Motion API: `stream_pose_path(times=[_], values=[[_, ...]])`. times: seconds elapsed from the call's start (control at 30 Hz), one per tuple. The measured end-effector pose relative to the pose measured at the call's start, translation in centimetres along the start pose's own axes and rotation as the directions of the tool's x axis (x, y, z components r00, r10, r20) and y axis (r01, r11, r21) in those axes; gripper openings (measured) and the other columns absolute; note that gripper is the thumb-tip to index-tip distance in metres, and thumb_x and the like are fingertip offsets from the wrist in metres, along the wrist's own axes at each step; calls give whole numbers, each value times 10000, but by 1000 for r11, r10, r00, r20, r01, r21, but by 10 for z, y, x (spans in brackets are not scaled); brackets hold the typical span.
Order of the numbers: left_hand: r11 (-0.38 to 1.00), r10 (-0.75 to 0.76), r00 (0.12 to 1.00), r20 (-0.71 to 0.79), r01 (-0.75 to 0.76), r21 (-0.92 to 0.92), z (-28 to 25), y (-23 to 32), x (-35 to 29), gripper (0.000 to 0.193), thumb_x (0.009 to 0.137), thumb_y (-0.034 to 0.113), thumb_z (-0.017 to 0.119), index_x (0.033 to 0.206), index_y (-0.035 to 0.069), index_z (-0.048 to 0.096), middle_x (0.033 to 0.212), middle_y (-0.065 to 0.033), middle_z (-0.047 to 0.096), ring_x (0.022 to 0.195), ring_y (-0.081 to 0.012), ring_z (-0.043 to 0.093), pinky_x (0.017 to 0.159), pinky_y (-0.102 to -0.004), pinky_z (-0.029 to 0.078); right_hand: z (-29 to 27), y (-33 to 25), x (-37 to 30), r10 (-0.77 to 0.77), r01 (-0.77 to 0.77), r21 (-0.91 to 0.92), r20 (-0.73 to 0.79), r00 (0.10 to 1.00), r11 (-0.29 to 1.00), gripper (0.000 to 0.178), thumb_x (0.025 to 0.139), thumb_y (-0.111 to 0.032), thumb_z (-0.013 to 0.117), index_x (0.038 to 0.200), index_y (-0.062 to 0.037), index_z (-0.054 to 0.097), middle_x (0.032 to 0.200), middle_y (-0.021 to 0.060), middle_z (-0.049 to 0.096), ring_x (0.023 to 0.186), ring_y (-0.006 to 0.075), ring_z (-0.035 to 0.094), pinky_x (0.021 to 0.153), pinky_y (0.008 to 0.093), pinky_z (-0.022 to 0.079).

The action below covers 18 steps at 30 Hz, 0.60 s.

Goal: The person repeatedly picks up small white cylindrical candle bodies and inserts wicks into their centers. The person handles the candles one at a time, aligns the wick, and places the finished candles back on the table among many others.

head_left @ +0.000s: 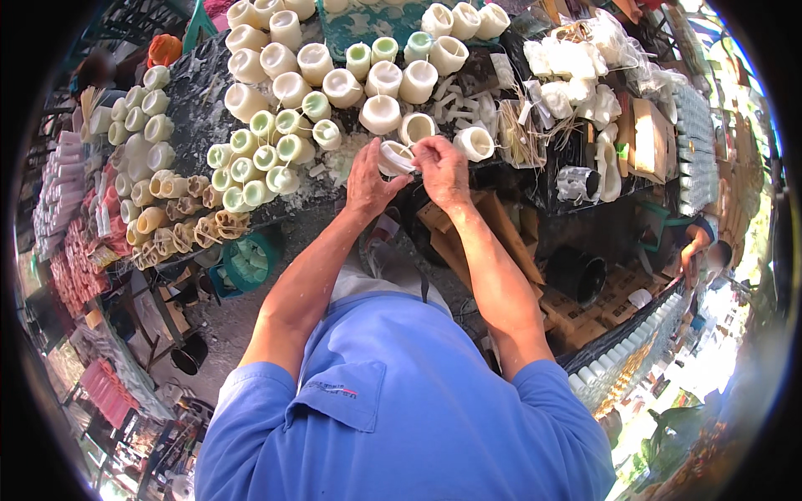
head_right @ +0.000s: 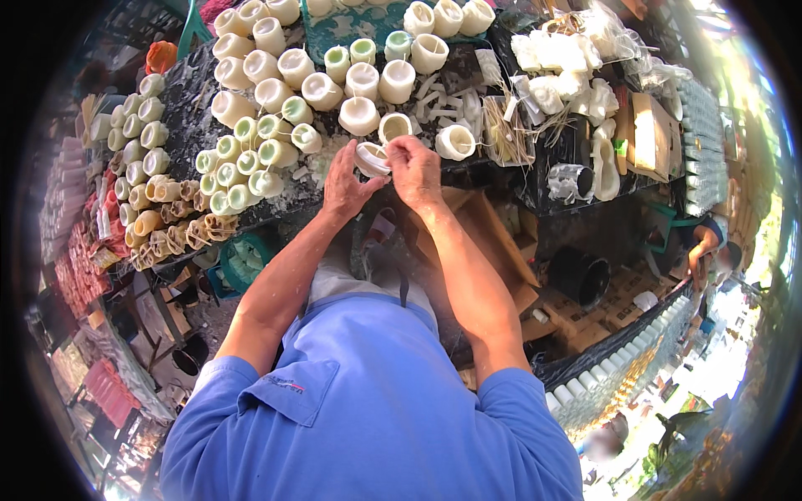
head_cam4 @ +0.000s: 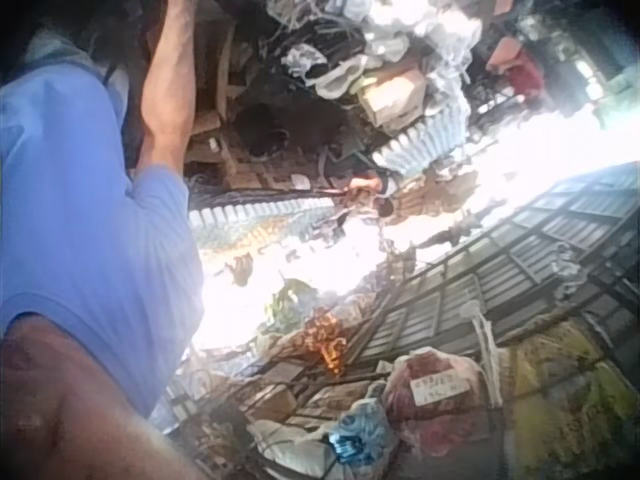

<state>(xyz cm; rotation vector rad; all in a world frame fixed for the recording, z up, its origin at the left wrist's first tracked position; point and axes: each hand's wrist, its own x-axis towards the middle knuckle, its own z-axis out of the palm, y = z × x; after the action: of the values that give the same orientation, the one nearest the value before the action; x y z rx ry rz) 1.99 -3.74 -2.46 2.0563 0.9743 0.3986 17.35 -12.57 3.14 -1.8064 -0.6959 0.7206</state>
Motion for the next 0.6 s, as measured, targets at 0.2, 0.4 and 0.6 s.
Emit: stream_pose_path(times=[0.2,0.4,0.6], values=[[997,-78,997,14,78,-21,-5,-8,-6,936,804,234,894,1593,-14,456,1511,-229,584,1379,-388,595,1175,-475,489,-30,37,-14,192,-197,-70,-73,979,978,159,1059,-139,711,1110,9,741,908,44,764,764,100,722,719,279,606],[959,-121,988,91,140,-248,-14,-28,-8,806,842,50,761,1593,2,471,1510,-206,606,1336,-343,652,1124,-423,558,-16,61,-40,156,-161,-59,-80,985,985,228,986,-96,770,1194,-4,764,914,84,780,780,138,730,743,317,599],[989,-1,992,122,19,-144,-9,-37,-2,978,805,153,886,1644,11,403,1593,-233,541,1431,-384,584,1195,-461,494,-9,40,-32,-376,385,-351,96,922,854,288,922,-50,811,1205,-39,760,1048,110,746,883,263,739,759,371,602]])
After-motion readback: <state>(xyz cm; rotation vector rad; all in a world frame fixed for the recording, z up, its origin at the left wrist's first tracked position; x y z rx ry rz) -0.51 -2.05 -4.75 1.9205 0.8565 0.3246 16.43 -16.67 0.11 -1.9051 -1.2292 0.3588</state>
